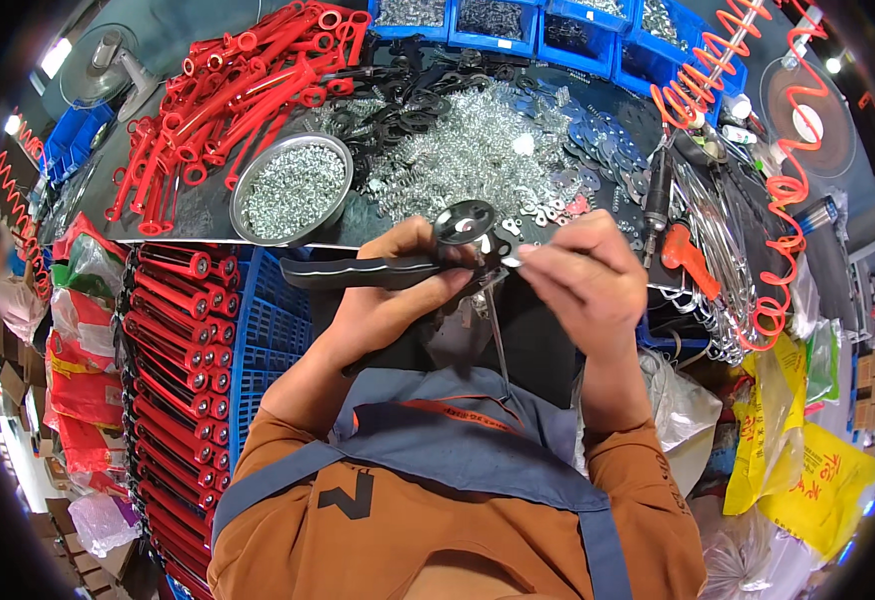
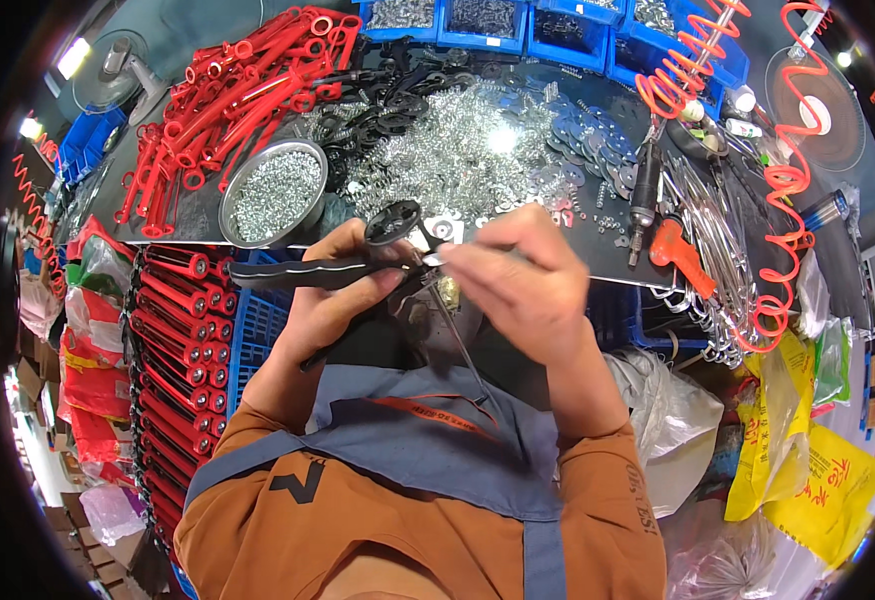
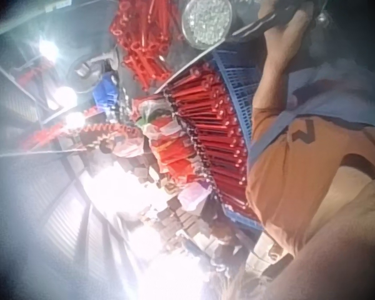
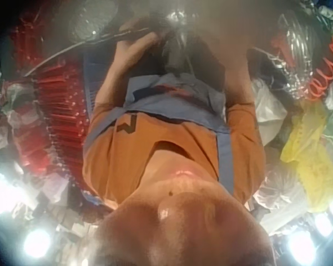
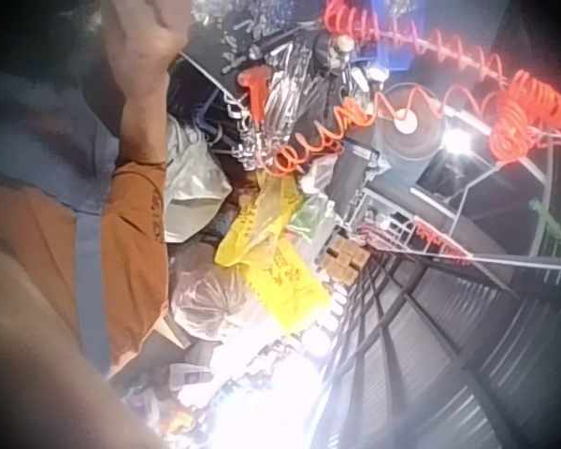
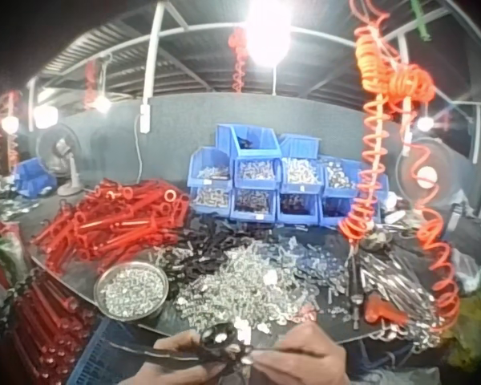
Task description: Assembling mechanical components using a power drill and small hardware.
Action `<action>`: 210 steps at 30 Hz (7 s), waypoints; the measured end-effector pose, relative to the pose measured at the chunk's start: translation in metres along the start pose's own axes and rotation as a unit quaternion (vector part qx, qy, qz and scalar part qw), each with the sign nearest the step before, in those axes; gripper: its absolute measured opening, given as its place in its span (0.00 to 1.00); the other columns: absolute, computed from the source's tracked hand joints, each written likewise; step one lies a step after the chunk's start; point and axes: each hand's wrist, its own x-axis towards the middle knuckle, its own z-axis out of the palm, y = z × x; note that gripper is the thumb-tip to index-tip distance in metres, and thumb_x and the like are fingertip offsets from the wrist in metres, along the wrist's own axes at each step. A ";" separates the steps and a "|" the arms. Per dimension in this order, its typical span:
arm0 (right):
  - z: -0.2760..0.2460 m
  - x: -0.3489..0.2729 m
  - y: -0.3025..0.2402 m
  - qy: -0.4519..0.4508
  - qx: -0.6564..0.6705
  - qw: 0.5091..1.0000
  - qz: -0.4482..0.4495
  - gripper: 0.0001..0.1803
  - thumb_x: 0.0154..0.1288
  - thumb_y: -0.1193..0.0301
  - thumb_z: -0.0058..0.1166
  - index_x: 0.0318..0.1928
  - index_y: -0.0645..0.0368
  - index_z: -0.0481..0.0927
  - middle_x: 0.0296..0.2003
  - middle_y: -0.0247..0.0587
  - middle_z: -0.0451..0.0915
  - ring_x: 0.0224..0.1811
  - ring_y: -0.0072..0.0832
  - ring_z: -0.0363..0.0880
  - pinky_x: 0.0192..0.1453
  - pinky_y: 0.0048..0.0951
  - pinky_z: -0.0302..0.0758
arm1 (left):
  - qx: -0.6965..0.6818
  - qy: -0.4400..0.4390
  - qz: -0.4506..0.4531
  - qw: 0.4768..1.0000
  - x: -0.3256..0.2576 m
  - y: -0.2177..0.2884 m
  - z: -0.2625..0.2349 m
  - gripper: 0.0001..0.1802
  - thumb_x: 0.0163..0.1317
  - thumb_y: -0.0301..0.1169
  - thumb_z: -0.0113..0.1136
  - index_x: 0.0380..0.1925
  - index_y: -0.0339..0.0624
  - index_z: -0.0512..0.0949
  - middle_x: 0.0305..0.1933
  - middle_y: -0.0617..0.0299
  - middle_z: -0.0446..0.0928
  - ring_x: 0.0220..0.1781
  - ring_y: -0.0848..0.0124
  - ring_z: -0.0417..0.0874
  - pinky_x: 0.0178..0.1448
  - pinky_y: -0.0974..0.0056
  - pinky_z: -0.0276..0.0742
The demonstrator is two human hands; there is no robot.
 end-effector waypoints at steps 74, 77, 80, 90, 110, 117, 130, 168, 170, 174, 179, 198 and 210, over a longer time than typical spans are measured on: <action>-0.006 -0.007 0.037 -0.221 0.447 0.811 0.307 0.20 0.56 0.69 0.64 0.49 0.62 0.80 0.49 0.35 0.70 0.48 0.23 0.70 0.51 0.25 0.67 | 0.096 -0.122 0.140 0.978 -0.006 -0.046 0.010 0.41 0.52 0.17 0.60 0.67 0.45 0.59 0.62 0.43 0.66 0.66 0.54 0.68 0.64 0.54 0.67; -0.019 -0.040 0.048 0.003 0.399 0.818 0.415 0.25 0.57 0.70 0.61 0.54 0.66 0.74 0.47 0.36 0.72 0.46 0.21 0.71 0.49 0.23 0.70 | 0.079 -0.122 0.219 0.965 -0.002 -0.042 -0.010 0.28 0.51 0.21 0.59 0.56 0.39 0.73 0.62 0.38 0.67 0.66 0.47 0.68 0.65 0.53 0.65; -0.012 -0.087 0.070 0.075 0.327 0.803 0.492 0.20 0.58 0.70 0.60 0.50 0.67 0.76 0.39 0.35 0.77 0.40 0.19 0.73 0.44 0.22 0.72 | 0.130 -0.125 0.223 0.958 -0.005 -0.042 -0.013 0.22 0.55 0.23 0.55 0.53 0.33 0.75 0.56 0.38 0.73 0.60 0.48 0.75 0.62 0.54 0.70; 0.087 -0.097 -0.019 0.094 0.371 0.799 0.463 0.24 0.75 0.54 0.36 0.46 0.63 0.75 0.38 0.33 0.76 0.39 0.17 0.70 0.43 0.21 0.68 | 0.147 -0.095 0.230 0.957 0.000 -0.050 0.007 0.21 0.54 0.19 0.51 0.51 0.37 0.76 0.54 0.43 0.75 0.55 0.53 0.79 0.58 0.58 0.74; 0.081 -0.039 0.050 0.044 0.130 0.938 0.318 0.09 0.61 0.73 0.57 0.40 0.65 0.79 0.33 0.41 0.80 0.33 0.25 0.78 0.39 0.25 0.74 | 0.255 -0.058 0.312 0.913 -0.022 -0.012 -0.026 0.22 0.52 0.18 0.53 0.51 0.34 0.76 0.55 0.42 0.75 0.58 0.51 0.78 0.61 0.56 0.73; 0.118 0.021 0.118 -0.057 0.037 0.972 0.223 0.08 0.56 0.75 0.60 0.38 0.60 0.81 0.34 0.42 0.80 0.33 0.35 0.80 0.39 0.31 0.76 | 0.519 0.034 0.276 0.808 -0.011 -0.113 -0.003 0.37 0.47 0.50 0.67 0.56 0.45 0.73 0.60 0.56 0.73 0.68 0.49 0.65 0.68 0.40 0.54; 0.109 0.029 0.166 -0.067 0.364 0.810 0.454 0.08 0.62 0.74 0.58 0.39 0.66 0.80 0.30 0.37 0.79 0.28 0.23 0.79 0.30 0.22 0.74 | 0.471 -0.093 0.179 0.859 -0.022 -0.120 -0.022 0.43 0.45 0.38 0.71 0.63 0.46 0.66 0.70 0.51 0.60 0.73 0.42 0.53 0.69 0.41 0.55; 0.052 -0.086 0.084 -0.101 -0.048 0.987 0.117 0.10 0.46 0.81 0.56 0.33 0.60 0.80 0.35 0.42 0.80 0.38 0.39 0.79 0.40 0.35 0.77 | 0.454 -0.079 0.307 0.833 0.007 -0.103 -0.036 0.13 0.46 0.22 0.67 0.34 0.42 0.80 0.41 0.58 0.77 0.51 0.59 0.80 0.63 0.45 0.68; 0.041 -0.075 0.122 0.000 -0.079 0.971 0.224 0.10 0.50 0.78 0.56 0.36 0.60 0.81 0.38 0.45 0.81 0.40 0.42 0.79 0.44 0.38 0.76 | 0.472 -0.082 0.301 0.825 0.003 -0.094 -0.038 0.14 0.46 0.22 0.67 0.35 0.42 0.79 0.42 0.58 0.77 0.51 0.60 0.79 0.63 0.45 0.67; 0.007 -0.066 0.227 -0.035 -0.390 0.849 0.354 0.14 0.56 0.65 0.58 0.36 0.64 0.82 0.38 0.58 0.80 0.44 0.48 0.79 0.51 0.42 0.73 | 0.470 -0.062 0.278 0.835 0.001 -0.077 -0.043 0.16 0.48 0.20 0.65 0.40 0.42 0.80 0.45 0.58 0.78 0.53 0.60 0.79 0.66 0.44 0.64; -0.002 -0.096 0.292 -0.117 -0.440 0.854 0.253 0.09 0.51 0.75 0.48 0.23 0.64 0.81 0.25 0.59 0.79 0.28 0.54 0.80 0.34 0.51 0.74 | 0.483 0.031 0.295 0.824 -0.005 -0.042 -0.096 0.17 0.50 0.20 0.64 0.43 0.42 0.80 0.45 0.57 0.79 0.51 0.59 0.80 0.61 0.49 0.70; 0.009 -0.103 0.196 0.077 -0.329 0.906 0.255 0.12 0.68 0.70 0.46 0.36 0.67 0.77 0.31 0.52 0.77 0.32 0.48 0.76 0.36 0.41 0.71 | 0.763 0.116 -0.190 0.606 0.154 -0.050 -0.389 0.24 0.59 0.25 0.47 0.58 0.40 0.68 0.44 0.37 0.77 0.46 0.49 0.82 0.47 0.48 0.79; 0.007 -0.116 0.196 0.141 -0.292 0.918 0.227 0.12 0.71 0.71 0.46 0.39 0.70 0.77 0.32 0.48 0.80 0.31 0.38 0.79 0.37 0.33 0.74 | 0.479 0.221 -0.036 0.848 0.079 0.034 -0.332 0.16 0.64 0.24 0.52 0.52 0.36 0.75 0.28 0.66 0.80 0.19 0.80 0.73 0.23 0.73 0.69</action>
